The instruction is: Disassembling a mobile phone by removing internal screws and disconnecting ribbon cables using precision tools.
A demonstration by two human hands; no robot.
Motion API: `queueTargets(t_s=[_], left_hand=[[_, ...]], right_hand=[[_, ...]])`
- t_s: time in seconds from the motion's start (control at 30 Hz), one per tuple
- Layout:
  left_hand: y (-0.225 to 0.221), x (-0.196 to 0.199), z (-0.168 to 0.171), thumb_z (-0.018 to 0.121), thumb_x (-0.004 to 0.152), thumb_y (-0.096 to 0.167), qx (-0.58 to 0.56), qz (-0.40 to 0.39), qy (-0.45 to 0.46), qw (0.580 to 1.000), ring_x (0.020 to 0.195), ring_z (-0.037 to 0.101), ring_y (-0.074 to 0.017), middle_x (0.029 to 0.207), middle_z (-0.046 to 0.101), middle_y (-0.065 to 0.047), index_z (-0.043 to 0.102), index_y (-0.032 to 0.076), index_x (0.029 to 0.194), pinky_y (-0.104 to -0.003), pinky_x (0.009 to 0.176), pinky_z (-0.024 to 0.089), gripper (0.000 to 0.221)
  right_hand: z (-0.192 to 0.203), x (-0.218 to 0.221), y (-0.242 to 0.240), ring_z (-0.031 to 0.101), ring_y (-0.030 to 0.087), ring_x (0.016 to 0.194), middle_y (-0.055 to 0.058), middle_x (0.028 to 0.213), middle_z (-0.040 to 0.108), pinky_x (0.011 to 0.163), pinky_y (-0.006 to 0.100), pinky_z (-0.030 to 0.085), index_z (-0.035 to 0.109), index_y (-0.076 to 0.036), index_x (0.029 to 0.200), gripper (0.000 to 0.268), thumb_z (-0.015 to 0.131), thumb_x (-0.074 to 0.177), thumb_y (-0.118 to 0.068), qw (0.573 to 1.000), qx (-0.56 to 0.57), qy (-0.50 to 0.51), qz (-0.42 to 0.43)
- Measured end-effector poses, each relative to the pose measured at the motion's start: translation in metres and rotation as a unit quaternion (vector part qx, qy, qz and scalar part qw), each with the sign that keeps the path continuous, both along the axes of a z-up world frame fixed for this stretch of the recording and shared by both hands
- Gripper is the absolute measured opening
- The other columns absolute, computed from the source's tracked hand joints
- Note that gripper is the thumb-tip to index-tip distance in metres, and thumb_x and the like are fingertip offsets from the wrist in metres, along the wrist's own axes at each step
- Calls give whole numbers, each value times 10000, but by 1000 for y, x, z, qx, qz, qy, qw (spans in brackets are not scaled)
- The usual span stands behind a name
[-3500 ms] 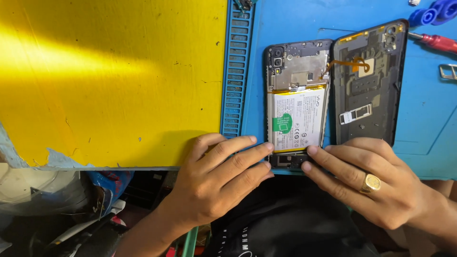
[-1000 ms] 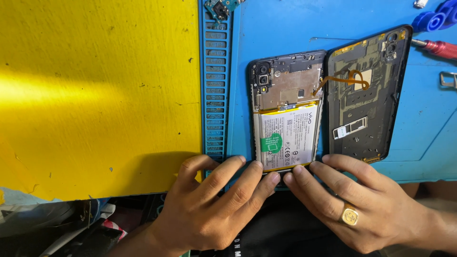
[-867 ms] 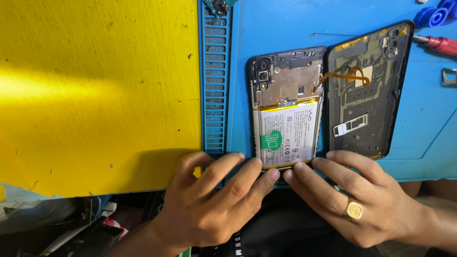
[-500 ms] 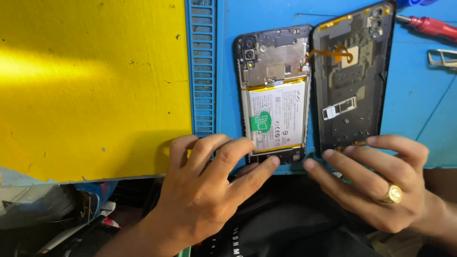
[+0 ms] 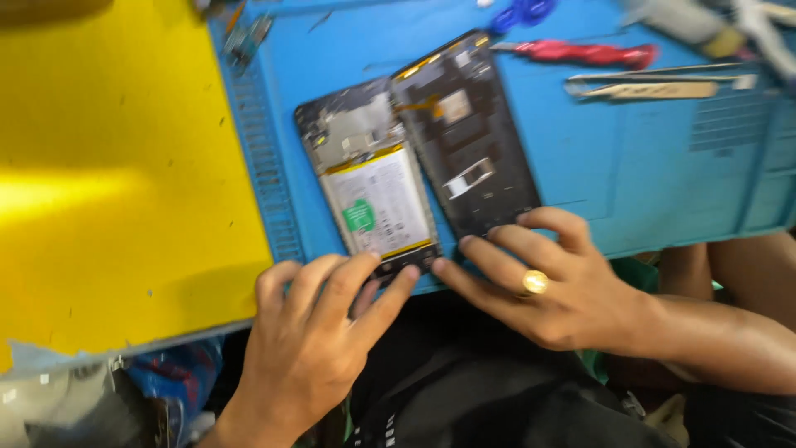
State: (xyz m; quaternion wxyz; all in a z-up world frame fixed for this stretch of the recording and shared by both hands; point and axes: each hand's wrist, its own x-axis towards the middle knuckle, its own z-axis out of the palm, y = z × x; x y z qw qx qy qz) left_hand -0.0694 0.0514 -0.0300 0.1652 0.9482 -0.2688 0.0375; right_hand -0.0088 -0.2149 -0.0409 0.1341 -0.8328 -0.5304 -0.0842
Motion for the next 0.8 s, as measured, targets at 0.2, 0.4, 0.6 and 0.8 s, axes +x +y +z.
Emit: queueTargets(t_s=[0.2, 0.4, 0.6, 0.8], left_hand=[[-4, 2, -10, 663, 937, 105, -28, 13, 30, 999, 1004, 585, -283, 1154, 607, -23, 765, 326, 1161, -474, 770, 397, 331], [-5, 12, -4, 747, 883, 124, -57, -14, 54, 997, 970, 575, -305, 1102, 589, -66, 770, 242, 1121, -463, 762, 386, 266], [-35, 44, 13, 743, 974, 94, -49, -47, -32, 997, 786, 547, -267, 922, 602, -69, 746, 102, 1060, -408, 682, 382, 86], [-74, 72, 2, 640, 909, -56, 59, -71, -145, 985, 715, 458, -227, 779, 475, -26, 553, 169, 734, -367, 674, 379, 298]], right_hand=[[4, 18, -30, 592, 268, 933, 139, 1159, 631, 821, 427, 441, 701, -81, 1227, 231, 549, 1056, -114, 994, 92, 45, -48], [7, 69, -82, 580, 357, 985, 196, 1142, 674, 884, 469, 438, 774, 21, 1202, 161, 803, 1043, 18, 982, 62, 36, -176], [-7, 100, -97, 577, 386, 1002, 184, 1175, 694, 846, 467, 493, 805, 50, 1320, 221, 811, 1109, -17, 988, -7, 23, -150], [3, 106, -91, 609, 374, 1032, 163, 1124, 654, 794, 466, 527, 785, 31, 1306, 236, 750, 1110, -96, 980, -75, 50, -175]])
